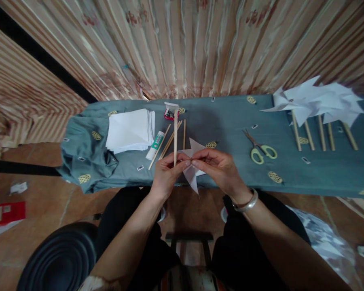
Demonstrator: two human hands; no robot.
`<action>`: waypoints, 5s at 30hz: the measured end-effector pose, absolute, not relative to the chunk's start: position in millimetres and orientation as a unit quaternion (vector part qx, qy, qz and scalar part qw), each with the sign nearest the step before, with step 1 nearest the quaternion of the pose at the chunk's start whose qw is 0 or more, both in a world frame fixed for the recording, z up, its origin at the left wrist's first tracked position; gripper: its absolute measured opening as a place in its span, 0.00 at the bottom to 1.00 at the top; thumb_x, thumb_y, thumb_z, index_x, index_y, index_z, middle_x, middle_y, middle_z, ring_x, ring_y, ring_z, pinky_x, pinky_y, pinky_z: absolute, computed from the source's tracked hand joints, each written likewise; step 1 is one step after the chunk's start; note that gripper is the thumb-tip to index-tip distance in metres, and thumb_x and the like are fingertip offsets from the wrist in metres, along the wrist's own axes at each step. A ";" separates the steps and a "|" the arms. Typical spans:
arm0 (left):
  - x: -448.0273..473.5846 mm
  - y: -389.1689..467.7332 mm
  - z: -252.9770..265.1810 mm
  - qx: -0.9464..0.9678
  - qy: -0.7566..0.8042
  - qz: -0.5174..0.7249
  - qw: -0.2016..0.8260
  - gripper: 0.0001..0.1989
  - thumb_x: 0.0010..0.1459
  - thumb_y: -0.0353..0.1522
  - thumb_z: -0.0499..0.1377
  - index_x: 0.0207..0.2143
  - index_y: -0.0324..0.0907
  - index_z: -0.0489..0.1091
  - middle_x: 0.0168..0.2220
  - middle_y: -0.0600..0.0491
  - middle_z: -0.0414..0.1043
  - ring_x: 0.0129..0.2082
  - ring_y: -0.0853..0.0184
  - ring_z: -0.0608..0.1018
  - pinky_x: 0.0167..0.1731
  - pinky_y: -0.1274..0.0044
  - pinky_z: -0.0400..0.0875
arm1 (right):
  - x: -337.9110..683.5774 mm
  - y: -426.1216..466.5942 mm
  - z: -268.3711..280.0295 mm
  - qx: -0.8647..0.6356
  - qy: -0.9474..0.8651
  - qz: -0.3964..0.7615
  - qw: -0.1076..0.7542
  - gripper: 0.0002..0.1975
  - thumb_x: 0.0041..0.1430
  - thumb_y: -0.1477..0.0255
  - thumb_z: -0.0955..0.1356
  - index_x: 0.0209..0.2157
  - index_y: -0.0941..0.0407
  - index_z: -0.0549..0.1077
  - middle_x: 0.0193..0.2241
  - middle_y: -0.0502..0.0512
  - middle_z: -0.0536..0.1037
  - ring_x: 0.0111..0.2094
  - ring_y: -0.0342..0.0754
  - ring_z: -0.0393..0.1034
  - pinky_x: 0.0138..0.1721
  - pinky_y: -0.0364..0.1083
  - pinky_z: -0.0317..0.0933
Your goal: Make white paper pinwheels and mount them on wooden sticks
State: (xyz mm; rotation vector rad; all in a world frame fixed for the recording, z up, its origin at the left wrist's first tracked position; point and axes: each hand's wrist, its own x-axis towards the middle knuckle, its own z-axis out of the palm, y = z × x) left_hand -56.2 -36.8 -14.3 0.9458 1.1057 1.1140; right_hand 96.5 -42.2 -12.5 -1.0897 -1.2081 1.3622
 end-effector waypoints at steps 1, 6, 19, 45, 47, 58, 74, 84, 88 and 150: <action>-56.2 -36.9 -14.2 0.405 0.481 0.480 0.612 0.09 0.43 0.36 0.69 0.23 0.40 0.75 0.18 0.59 0.62 0.17 0.77 0.56 0.18 0.79 0.46 | 96.1 -41.9 -12.7 -0.454 -0.502 0.552 0.486 0.10 0.50 0.63 0.73 0.30 0.54 0.75 0.29 0.50 0.78 0.31 0.44 0.73 0.35 0.45 0.68; -55.0 -36.3 -13.9 0.347 0.472 0.484 0.650 0.12 0.41 0.37 0.69 0.29 0.40 0.77 0.16 0.61 0.60 0.15 0.79 0.53 0.17 0.80 0.42 | 95.9 -36.6 -16.2 -0.471 -0.513 0.534 0.479 0.11 0.51 0.61 0.71 0.30 0.55 0.74 0.28 0.51 0.77 0.30 0.44 0.71 0.35 0.45 0.67; -96.3 1.3 -33.5 0.232 0.464 0.595 0.613 0.17 0.38 0.37 0.70 0.30 0.36 0.76 0.26 0.54 0.73 0.13 0.83 0.53 0.14 0.81 0.40 | 79.7 0.1 -32.8 -0.547 -0.644 0.383 0.372 0.06 0.54 0.68 0.67 0.31 0.55 0.73 0.28 0.51 0.78 0.31 0.46 0.72 0.35 0.46 0.65; -122.0 10.4 -35.0 0.194 0.424 0.616 0.634 0.14 0.39 0.34 0.68 0.30 0.36 0.77 0.28 0.54 0.75 0.11 0.84 0.54 0.12 0.82 0.41 | 23.2 147.0 -19.8 -0.574 -0.816 0.007 0.065 0.14 0.61 0.76 0.61 0.36 0.61 0.79 0.40 0.66 0.78 0.46 0.54 0.69 0.50 0.47 0.56; -121.5 10.1 -36.1 0.193 0.424 0.617 0.635 0.14 0.39 0.34 0.68 0.30 0.36 0.77 0.27 0.54 0.74 0.11 0.84 0.55 0.12 0.82 0.41 | 20.9 151.4 -21.0 -0.573 -0.818 -0.002 0.053 0.14 0.61 0.74 0.62 0.37 0.61 0.79 0.40 0.66 0.78 0.47 0.54 0.69 0.51 0.48 0.56; -120.9 10.2 -35.7 0.188 0.430 0.611 0.638 0.12 0.41 0.32 0.67 0.30 0.36 0.77 0.27 0.53 0.75 0.11 0.84 0.54 0.13 0.82 0.43 | 15.9 171.6 -26.4 -0.566 -0.824 -0.003 0.031 0.11 0.56 0.77 0.65 0.36 0.61 0.80 0.41 0.64 0.76 0.48 0.53 0.67 0.53 0.48 0.55; -118.0 9.3 -36.0 0.195 0.434 0.603 0.640 0.09 0.43 0.32 0.65 0.29 0.36 0.76 0.26 0.55 0.74 0.11 0.82 0.56 0.13 0.81 0.44 | 15.5 179.8 -30.6 -0.564 -0.825 0.025 0.024 0.12 0.57 0.76 0.64 0.35 0.62 0.79 0.39 0.63 0.79 0.44 0.50 0.71 0.48 0.45 0.59; -117.9 8.5 -36.4 0.207 0.423 0.604 0.643 0.10 0.44 0.32 0.65 0.30 0.36 0.76 0.25 0.56 0.72 0.12 0.83 0.55 0.13 0.81 0.43 | 12.7 177.5 -21.0 -0.564 -0.826 0.031 -0.004 0.11 0.56 0.70 0.68 0.35 0.59 0.80 0.38 0.59 0.80 0.43 0.49 0.72 0.44 0.42 0.61; -118.3 8.2 -36.2 0.203 0.426 0.602 0.644 0.10 0.44 0.32 0.65 0.30 0.36 0.76 0.26 0.55 0.73 0.12 0.82 0.55 0.13 0.81 0.44 | 9.3 176.1 -19.0 -0.574 -0.818 0.027 -0.012 0.12 0.55 0.74 0.66 0.38 0.61 0.80 0.40 0.63 0.80 0.43 0.51 0.73 0.44 0.43 0.61; -108.4 8.6 -33.2 0.198 0.426 0.591 0.655 0.11 0.41 0.34 0.67 0.29 0.36 0.77 0.20 0.56 0.69 0.12 0.81 0.55 0.15 0.80 0.39 | 28.4 173.3 -33.5 -0.630 -0.743 0.136 0.181 0.13 0.59 0.74 0.60 0.34 0.60 0.75 0.36 0.58 0.79 0.37 0.48 0.72 0.40 0.44 0.63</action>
